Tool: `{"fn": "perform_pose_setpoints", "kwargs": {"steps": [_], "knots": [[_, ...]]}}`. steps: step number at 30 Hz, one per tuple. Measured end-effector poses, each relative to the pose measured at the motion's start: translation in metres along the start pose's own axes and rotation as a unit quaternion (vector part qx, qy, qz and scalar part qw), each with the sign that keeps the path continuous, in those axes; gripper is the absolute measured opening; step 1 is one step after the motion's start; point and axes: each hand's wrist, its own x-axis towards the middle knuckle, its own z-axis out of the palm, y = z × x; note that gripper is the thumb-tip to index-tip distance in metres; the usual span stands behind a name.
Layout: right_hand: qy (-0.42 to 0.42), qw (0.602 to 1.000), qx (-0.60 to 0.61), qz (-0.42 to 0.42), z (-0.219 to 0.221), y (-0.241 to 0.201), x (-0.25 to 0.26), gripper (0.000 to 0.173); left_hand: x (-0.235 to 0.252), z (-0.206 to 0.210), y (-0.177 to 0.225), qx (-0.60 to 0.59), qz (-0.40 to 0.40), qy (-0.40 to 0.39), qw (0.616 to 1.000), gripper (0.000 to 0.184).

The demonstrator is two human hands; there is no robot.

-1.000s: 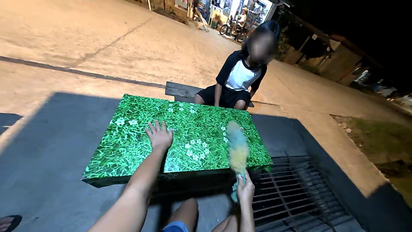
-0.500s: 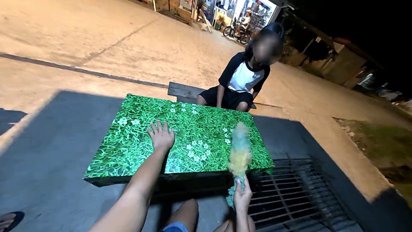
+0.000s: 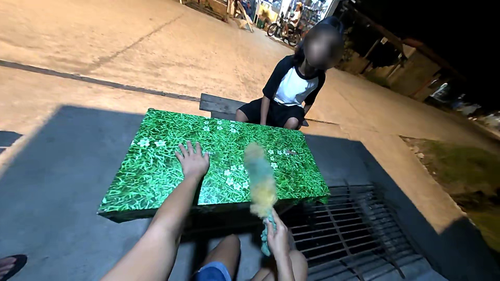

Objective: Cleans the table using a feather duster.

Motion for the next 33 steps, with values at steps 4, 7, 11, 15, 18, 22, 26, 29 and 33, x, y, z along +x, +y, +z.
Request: {"fn": "perform_pose_setpoints", "kwargs": {"steps": [4, 7, 11, 15, 18, 22, 26, 29, 33], "knots": [[0.030, 0.994, -0.072, 0.072, -0.029, 0.014, 0.012, 0.042, -0.002, -0.004, 0.002, 0.005, -0.005, -0.012, 1.000, 0.067], [0.127, 0.963, -0.150, 0.184, -0.053, 0.024, 0.028, 0.044, -0.001, -0.004, 0.001, 0.012, -0.005, -0.014, 1.000, 0.067], [0.118, 0.958, -0.169, 0.201, -0.052, 0.013, 0.029, 0.049, -0.001, -0.001, 0.001, -0.006, 0.004, -0.004, 1.000, 0.067], [-0.072, 0.997, -0.031, 0.017, -0.028, 0.005, -0.002, 0.050, -0.002, 0.000, 0.001, -0.017, 0.004, 0.007, 1.000, 0.066], [-0.135, 0.990, 0.044, -0.003, -0.041, 0.021, -0.008, 0.045, -0.003, -0.003, 0.003, -0.007, -0.004, -0.006, 1.000, 0.067], [0.120, 0.980, -0.081, 0.134, -0.065, 0.045, 0.000, 0.040, -0.002, -0.004, 0.003, 0.003, -0.005, -0.010, 1.000, 0.067], [0.173, 0.962, -0.111, 0.179, -0.061, 0.035, 0.000, 0.047, 0.000, -0.002, 0.003, -0.005, -0.003, -0.009, 1.000, 0.067], [-0.003, 0.997, -0.012, 0.077, -0.048, 0.015, -0.026, 0.048, -0.003, -0.001, 0.001, -0.002, 0.000, -0.005, 1.000, 0.068], [-0.107, 0.989, 0.059, 0.080, -0.066, 0.005, -0.029, 0.044, -0.003, -0.008, 0.005, -0.001, -0.002, -0.006, 1.000, 0.067]]}}
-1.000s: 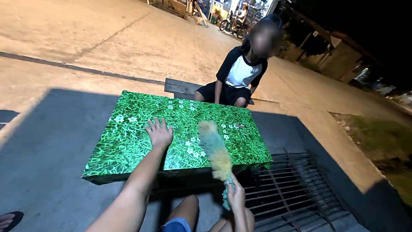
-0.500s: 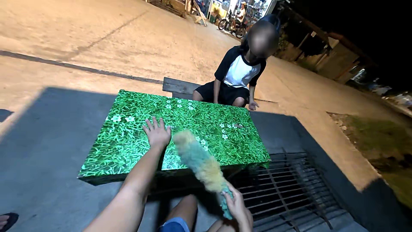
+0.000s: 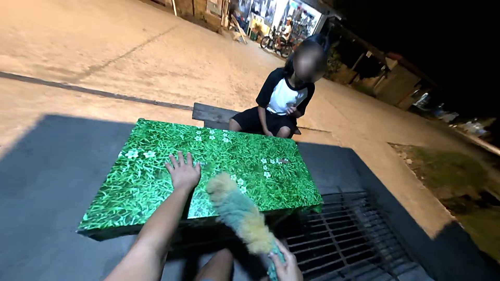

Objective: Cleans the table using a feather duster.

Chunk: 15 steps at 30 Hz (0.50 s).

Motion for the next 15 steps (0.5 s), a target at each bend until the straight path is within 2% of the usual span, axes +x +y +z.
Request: {"fn": "perform_pose_setpoints", "kwargs": {"steps": [2, 4, 5, 7, 8, 10, 12, 14, 15], "knots": [[0.130, 0.991, -0.015, 0.026, -0.015, 0.016, 0.007, 0.039, -0.002, -0.003, 0.002, 0.000, -0.002, -0.007, 1.000, 0.067], [0.260, 0.958, -0.079, 0.093, -0.030, 0.028, 0.018, 0.039, -0.003, -0.002, 0.001, 0.002, -0.005, -0.010, 1.000, 0.067], [0.296, 0.939, -0.114, 0.132, -0.036, 0.029, 0.024, 0.042, -0.002, -0.001, 0.000, 0.001, -0.006, -0.009, 1.000, 0.067], [0.306, 0.923, -0.159, 0.171, -0.037, 0.020, 0.031, 0.048, 0.001, 0.004, -0.003, 0.000, -0.004, -0.005, 1.000, 0.067], [0.293, 0.929, -0.169, 0.153, -0.032, 0.015, 0.031, 0.048, 0.002, 0.006, -0.003, 0.001, 0.000, -0.003, 1.000, 0.067], [0.225, 0.961, -0.147, 0.066, -0.009, 0.004, 0.023, 0.046, 0.004, 0.008, -0.004, -0.001, 0.010, 0.008, 1.000, 0.068], [0.103, 0.992, -0.068, -0.020, 0.016, -0.003, 0.007, 0.047, 0.003, 0.010, -0.006, -0.003, 0.011, 0.014, 1.000, 0.068], [-0.035, 0.998, 0.032, -0.032, 0.028, -0.010, -0.003, 0.047, 0.003, 0.010, -0.007, 0.001, 0.010, 0.017, 1.000, 0.068], [-0.073, 0.995, 0.063, -0.019, 0.027, -0.012, -0.005, 0.046, 0.003, 0.010, -0.006, 0.003, 0.009, 0.015, 1.000, 0.068]]}}
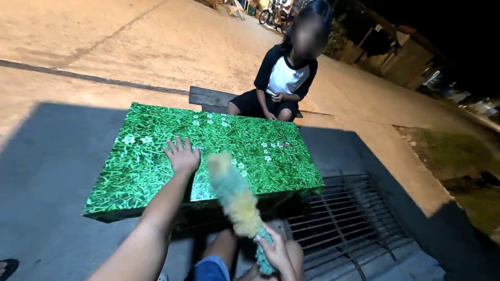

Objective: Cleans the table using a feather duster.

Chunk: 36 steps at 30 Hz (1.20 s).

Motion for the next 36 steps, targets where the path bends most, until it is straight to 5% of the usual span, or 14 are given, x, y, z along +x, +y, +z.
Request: {"fn": "perform_pose_setpoints", "kwargs": {"steps": [2, 4, 7, 9, 12, 18, 20, 22, 25, 28, 31, 36], "knots": [[0.034, 0.999, 0.013, 0.020, -0.011, 0.004, 0.001, 0.042, 0.000, 0.000, 0.000, 0.006, -0.002, -0.003, 1.000, 0.068], [0.178, 0.984, -0.008, 0.029, -0.028, 0.017, 0.009, 0.036, -0.003, -0.005, 0.002, -0.004, 0.000, -0.002, 1.000, 0.067], [0.391, 0.910, -0.106, 0.087, -0.054, 0.039, 0.029, 0.038, -0.001, -0.003, 0.000, 0.001, 0.002, -0.001, 1.000, 0.068], [0.419, 0.881, -0.163, 0.146, -0.065, 0.041, 0.038, 0.043, 0.000, 0.003, -0.001, 0.003, 0.006, 0.000, 1.000, 0.069], [0.338, 0.914, -0.193, 0.116, -0.047, 0.024, 0.044, 0.046, 0.002, 0.004, 0.001, 0.001, 0.002, -0.001, 1.000, 0.068], [0.006, 0.995, -0.090, -0.034, 0.001, -0.003, 0.031, 0.046, -0.004, -0.004, 0.002, -0.001, -0.001, -0.001, 1.000, 0.069], [0.016, 0.993, -0.110, -0.029, -0.015, 0.000, 0.036, 0.043, -0.006, -0.009, 0.004, -0.004, 0.001, -0.012, 1.000, 0.068], [0.127, 0.982, -0.142, 0.001, -0.040, 0.009, 0.041, 0.039, -0.008, -0.010, 0.004, -0.001, -0.001, -0.016, 1.000, 0.068], [0.317, 0.917, -0.201, 0.136, -0.078, 0.023, 0.048, 0.041, -0.006, -0.013, 0.004, -0.003, -0.012, -0.025, 1.000, 0.067], [0.416, 0.856, -0.203, 0.230, -0.090, 0.026, 0.051, 0.044, -0.003, -0.009, 0.002, 0.000, -0.013, -0.024, 1.000, 0.067], [0.361, 0.894, -0.219, 0.148, -0.057, 0.016, 0.051, 0.046, 0.000, -0.003, 0.000, 0.004, -0.007, -0.011, 1.000, 0.067], [0.054, 0.994, -0.082, -0.052, 0.008, 0.006, 0.028, 0.045, 0.001, 0.000, -0.001, 0.005, 0.003, -0.001, 1.000, 0.068]]}}
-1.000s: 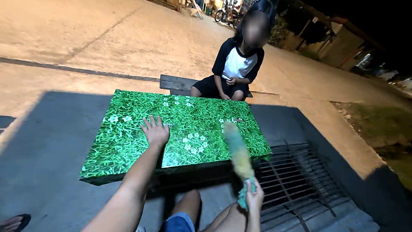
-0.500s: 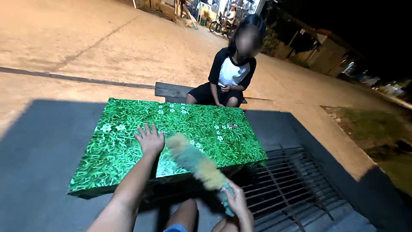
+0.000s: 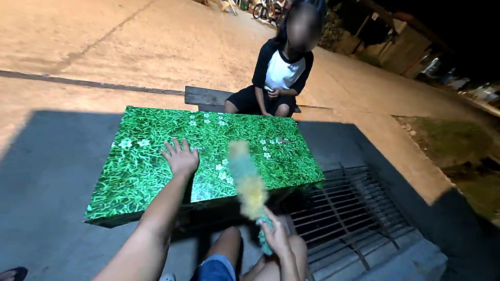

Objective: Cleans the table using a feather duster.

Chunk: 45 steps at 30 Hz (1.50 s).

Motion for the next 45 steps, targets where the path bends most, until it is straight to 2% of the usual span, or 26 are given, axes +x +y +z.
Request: {"fn": "perform_pose_setpoints", "kwargs": {"steps": [2, 3, 4, 6, 7, 9, 11, 12, 14, 18, 20, 22, 23, 25, 27, 29, 30, 32, 34, 36, 38, 39, 40, 42, 43, 45], "knots": [[-0.095, 0.994, 0.041, -0.022, -0.015, 0.002, 0.001, 0.042, 0.001, 0.002, -0.003, 0.010, 0.004, 0.000, 1.000, 0.069], [-0.093, 0.995, 0.043, -0.017, -0.026, 0.008, 0.003, 0.041, 0.001, 0.002, -0.005, 0.010, 0.009, 0.000, 1.000, 0.069], [-0.057, 0.998, 0.040, -0.001, -0.038, 0.018, 0.006, 0.040, 0.000, 0.000, -0.005, 0.006, 0.006, -0.001, 1.000, 0.068], [0.081, 0.995, 0.004, 0.058, -0.063, 0.038, 0.014, 0.038, -0.002, -0.004, -0.002, 0.003, 0.001, 0.000, 1.000, 0.068], [0.167, 0.980, -0.033, 0.100, -0.074, 0.045, 0.018, 0.037, -0.002, -0.005, -0.002, 0.000, 0.003, 0.002, 1.000, 0.068], [0.300, 0.925, -0.106, 0.209, -0.090, 0.049, 0.029, 0.041, -0.003, -0.006, 0.000, -0.012, 0.006, 0.001, 1.000, 0.068], [0.351, 0.883, -0.142, 0.279, -0.096, 0.045, 0.036, 0.045, -0.004, -0.005, -0.001, -0.020, 0.008, 0.001, 1.000, 0.068], [0.345, 0.881, -0.152, 0.286, -0.094, 0.040, 0.038, 0.046, -0.003, -0.004, 0.000, -0.021, 0.009, 0.003, 1.000, 0.069], [0.293, 0.908, -0.157, 0.254, -0.078, 0.026, 0.036, 0.047, -0.003, -0.003, 0.000, -0.016, 0.007, 0.004, 1.000, 0.070], [0.110, 0.987, -0.069, 0.091, -0.018, -0.002, 0.010, 0.046, -0.003, -0.003, 0.000, -0.007, 0.009, 0.006, 1.000, 0.071], [0.013, 1.000, 0.001, 0.027, -0.010, -0.009, 0.001, 0.044, -0.004, -0.005, 0.001, -0.004, 0.009, 0.001, 1.000, 0.070], [-0.010, 0.999, 0.023, 0.036, -0.022, -0.009, 0.003, 0.042, -0.005, -0.008, 0.002, 0.003, 0.005, -0.011, 1.000, 0.071], [0.021, 0.998, 0.019, 0.056, -0.032, -0.004, 0.007, 0.041, -0.005, -0.008, 0.001, 0.002, 0.006, -0.009, 1.000, 0.071], [0.139, 0.984, -0.033, 0.109, -0.050, 0.013, 0.015, 0.040, -0.006, -0.009, 0.001, 0.002, 0.006, -0.004, 1.000, 0.069], [0.261, 0.941, -0.116, 0.179, -0.067, 0.023, 0.024, 0.041, -0.005, -0.009, 0.001, 0.003, 0.003, -0.003, 1.000, 0.069], [0.304, 0.904, -0.169, 0.247, -0.076, 0.021, 0.033, 0.045, -0.007, -0.009, 0.001, -0.005, 0.004, -0.004, 1.000, 0.068], [0.296, 0.899, -0.181, 0.267, -0.076, 0.016, 0.036, 0.048, -0.007, -0.010, 0.002, -0.010, 0.003, -0.004, 1.000, 0.068], [0.244, 0.919, -0.186, 0.247, -0.063, 0.000, 0.040, 0.050, -0.008, -0.013, 0.005, -0.017, -0.002, -0.006, 1.000, 0.067], [0.142, 0.960, -0.165, 0.174, -0.038, -0.017, 0.033, 0.049, -0.010, -0.012, 0.006, -0.022, -0.007, -0.005, 1.000, 0.066], [0.017, 0.993, -0.089, 0.081, -0.017, -0.030, 0.023, 0.048, -0.010, -0.009, 0.004, -0.026, -0.009, 0.000, 1.000, 0.066], [-0.098, 0.995, -0.007, 0.017, -0.015, -0.034, 0.023, 0.046, -0.007, -0.008, 0.003, -0.016, -0.006, -0.003, 1.000, 0.067], [-0.118, 0.993, 0.006, 0.009, -0.021, -0.033, 0.025, 0.044, -0.007, -0.007, 0.002, -0.001, -0.002, -0.011, 1.000, 0.068], [-0.102, 0.995, -0.003, 0.021, -0.030, -0.030, 0.028, 0.043, -0.007, -0.008, 0.001, 0.004, 0.002, -0.013, 1.000, 0.068], [0.023, 0.996, -0.048, 0.071, -0.053, -0.014, 0.035, 0.040, -0.009, -0.010, 0.004, -0.006, -0.001, -0.010, 1.000, 0.068], [0.105, 0.986, -0.078, 0.107, -0.065, -0.004, 0.040, 0.039, -0.008, -0.011, 0.006, -0.007, -0.003, -0.007, 1.000, 0.068], [0.240, 0.936, -0.144, 0.211, -0.082, 0.010, 0.050, 0.041, -0.007, -0.013, 0.006, -0.004, -0.007, -0.010, 1.000, 0.068]]}}
